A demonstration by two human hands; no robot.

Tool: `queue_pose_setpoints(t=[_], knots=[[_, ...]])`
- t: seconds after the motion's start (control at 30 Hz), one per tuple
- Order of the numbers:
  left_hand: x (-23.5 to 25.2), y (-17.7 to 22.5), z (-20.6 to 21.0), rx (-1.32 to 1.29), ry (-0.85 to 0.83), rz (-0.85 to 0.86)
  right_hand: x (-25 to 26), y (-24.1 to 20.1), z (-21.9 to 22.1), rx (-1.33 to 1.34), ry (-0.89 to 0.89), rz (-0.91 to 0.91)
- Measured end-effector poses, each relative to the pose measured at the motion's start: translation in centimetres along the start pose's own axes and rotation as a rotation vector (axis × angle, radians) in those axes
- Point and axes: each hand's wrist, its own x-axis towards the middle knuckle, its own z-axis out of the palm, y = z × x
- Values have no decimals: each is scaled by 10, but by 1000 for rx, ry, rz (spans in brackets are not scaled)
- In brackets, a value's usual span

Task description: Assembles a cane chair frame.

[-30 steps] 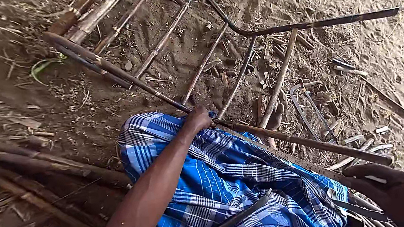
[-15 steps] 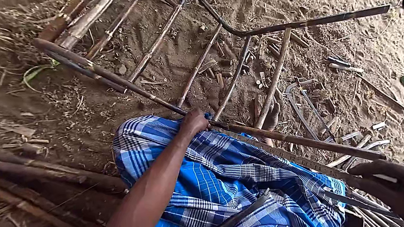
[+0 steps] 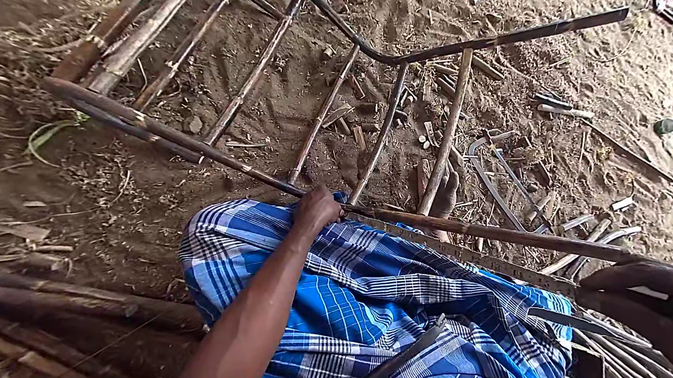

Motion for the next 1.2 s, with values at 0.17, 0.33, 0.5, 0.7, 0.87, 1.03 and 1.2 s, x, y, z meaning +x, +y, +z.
queue_pose_setpoints(t=[0.17, 0.33, 0.5, 0.7, 0.87, 1.03, 1.2], knots=[[-1, 5, 0, 17, 1, -16, -1, -3, -1, -23, -15, -46], [2, 6, 5, 41, 27, -15, 2, 10, -11, -84, 22, 25], [3, -3, 10, 45, 57, 120, 11, 29, -28, -194, -14, 181], [-10, 5, 4, 46, 76, 112, 24, 53, -30, -206, -2, 306], [-5, 3, 7, 16, 98, 108, 25, 58, -30, -323, 63, 325], [-9, 4, 4, -7, 85, 72, 23, 61, -29, -405, 73, 301], [-6, 5, 6, 4, 81, 74, 23, 66, -27, -432, 61, 228]])
